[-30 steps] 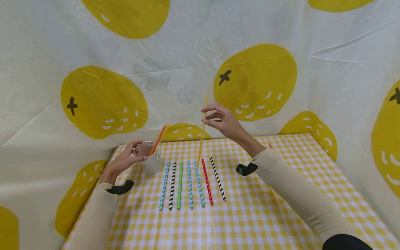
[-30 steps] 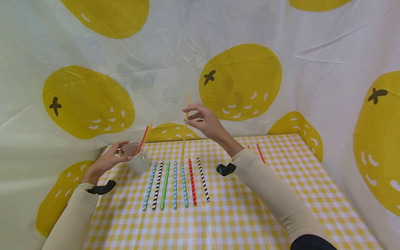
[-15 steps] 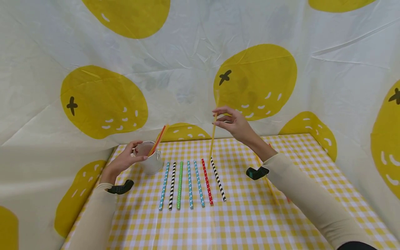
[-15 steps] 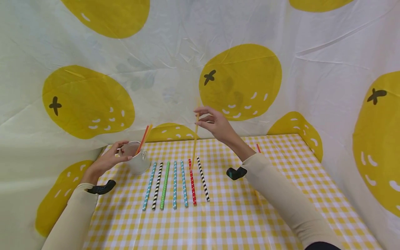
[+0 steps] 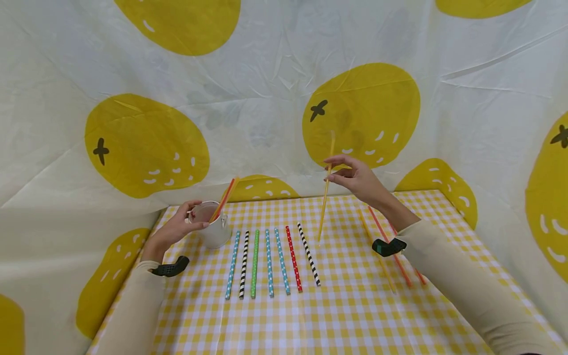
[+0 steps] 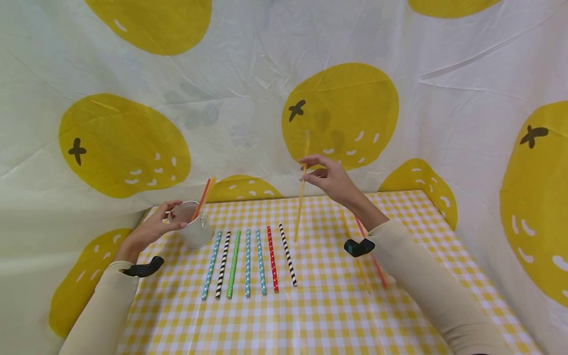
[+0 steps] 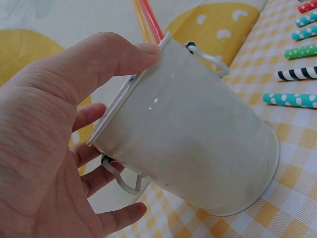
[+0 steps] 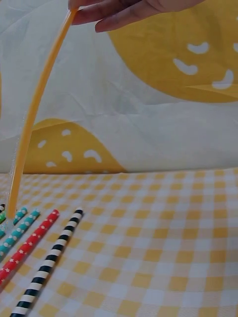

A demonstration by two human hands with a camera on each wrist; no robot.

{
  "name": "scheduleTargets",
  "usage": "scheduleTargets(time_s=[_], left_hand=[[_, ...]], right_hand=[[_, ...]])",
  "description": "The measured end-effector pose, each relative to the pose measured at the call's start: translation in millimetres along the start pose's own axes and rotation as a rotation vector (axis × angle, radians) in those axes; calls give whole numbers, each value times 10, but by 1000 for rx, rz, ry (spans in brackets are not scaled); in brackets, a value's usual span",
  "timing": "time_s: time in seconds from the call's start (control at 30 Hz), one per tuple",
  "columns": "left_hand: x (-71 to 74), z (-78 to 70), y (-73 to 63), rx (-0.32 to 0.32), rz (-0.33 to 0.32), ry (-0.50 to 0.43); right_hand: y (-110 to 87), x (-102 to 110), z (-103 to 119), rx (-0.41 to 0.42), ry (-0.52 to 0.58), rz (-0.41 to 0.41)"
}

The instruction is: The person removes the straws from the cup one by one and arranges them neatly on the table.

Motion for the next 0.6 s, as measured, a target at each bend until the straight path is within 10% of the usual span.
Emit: scheduleTargets(time_s=[0.6], left_hand=[[2,7,1,2,-4,-11]], right_hand=[[-273,504,-246,-57,-18,-80]])
Point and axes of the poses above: each hand's wrist, its own y-axis towards the middle knuckle, its own x-axis out of the back of the hand, z = x × y, the point moved 7 cm from there along y, towards the middle knuckle, and after that the axes turned 3 degrees about -y, right-handed, at the moved point
